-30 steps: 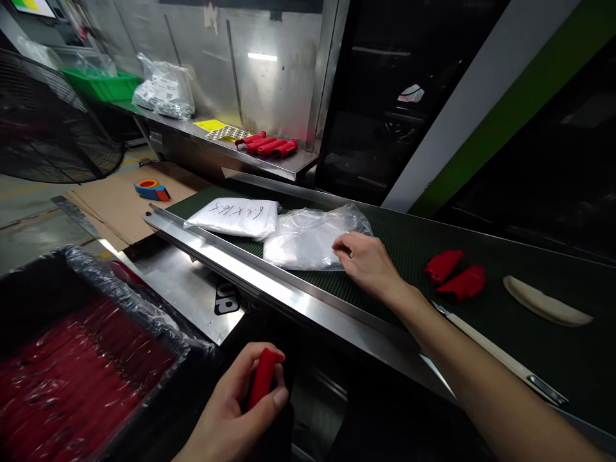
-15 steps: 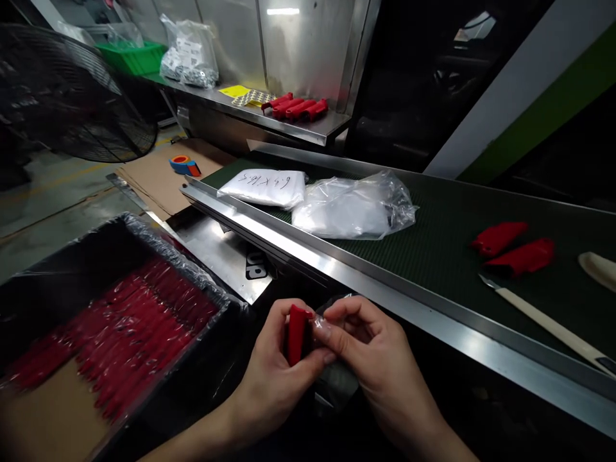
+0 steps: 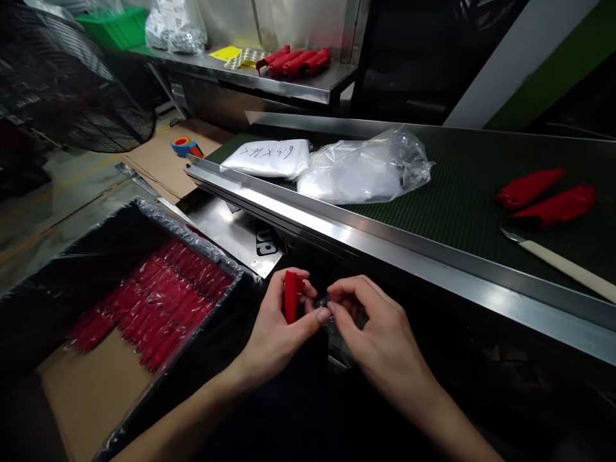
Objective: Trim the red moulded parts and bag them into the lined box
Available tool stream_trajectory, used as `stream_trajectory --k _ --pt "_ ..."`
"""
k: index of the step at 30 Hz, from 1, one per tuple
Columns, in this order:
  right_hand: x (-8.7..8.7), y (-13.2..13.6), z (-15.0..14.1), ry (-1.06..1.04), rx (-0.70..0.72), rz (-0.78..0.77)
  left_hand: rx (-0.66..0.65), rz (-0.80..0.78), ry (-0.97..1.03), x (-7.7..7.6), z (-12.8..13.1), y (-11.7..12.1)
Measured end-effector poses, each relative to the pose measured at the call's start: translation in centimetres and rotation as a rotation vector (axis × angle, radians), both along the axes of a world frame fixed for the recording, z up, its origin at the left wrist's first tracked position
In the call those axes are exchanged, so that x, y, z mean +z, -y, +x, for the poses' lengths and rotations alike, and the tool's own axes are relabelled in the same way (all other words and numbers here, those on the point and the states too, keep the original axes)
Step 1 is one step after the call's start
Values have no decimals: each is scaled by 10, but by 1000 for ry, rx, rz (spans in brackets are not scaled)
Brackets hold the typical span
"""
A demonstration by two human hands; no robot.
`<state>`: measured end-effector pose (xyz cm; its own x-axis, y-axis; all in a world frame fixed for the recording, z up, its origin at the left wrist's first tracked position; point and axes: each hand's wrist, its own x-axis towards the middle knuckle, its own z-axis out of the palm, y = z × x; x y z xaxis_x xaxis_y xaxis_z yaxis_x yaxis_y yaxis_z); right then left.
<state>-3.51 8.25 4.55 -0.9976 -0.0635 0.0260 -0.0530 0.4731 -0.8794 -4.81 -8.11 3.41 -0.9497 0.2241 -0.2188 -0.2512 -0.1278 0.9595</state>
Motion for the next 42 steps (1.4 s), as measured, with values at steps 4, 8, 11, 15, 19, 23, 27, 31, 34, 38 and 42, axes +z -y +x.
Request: stream_trajectory --k 4,8,11,15,19,23,27,31,34,38,42 --pt "0 1 4 14 88 -4 -168 77 78 2 -3 7" --pt "2 1 7 -63 154 68 -158 -37 5 -2 -1 8" --pt "0 -1 10 -93 86 86 -121 -144 -69 -5 4 8" --pt "-6 -2 14 -51 78 9 -204 19 38 -6 7 6" --pt "-7 0 17 -76 157 -10 -279 150 171 -11 5 3" --pt "-5 -4 18 -144 201 92 -230 -4 47 -19 4 5" --pt "-12 -9 20 -232 281 337 -233 -282 -203 -25 6 7" --pt "-24 -10 23 -302 255 505 -204 -476 -301 -26 2 1" --pt "-26 -11 24 -270 187 378 -133 -560 -302 -27 -1 -3" --pt "-13 -13 18 -166 137 214 -237 -608 -427 -30 5 -4" --pt "9 -12 15 -100 155 115 -350 -619 -485 -31 11 -4"
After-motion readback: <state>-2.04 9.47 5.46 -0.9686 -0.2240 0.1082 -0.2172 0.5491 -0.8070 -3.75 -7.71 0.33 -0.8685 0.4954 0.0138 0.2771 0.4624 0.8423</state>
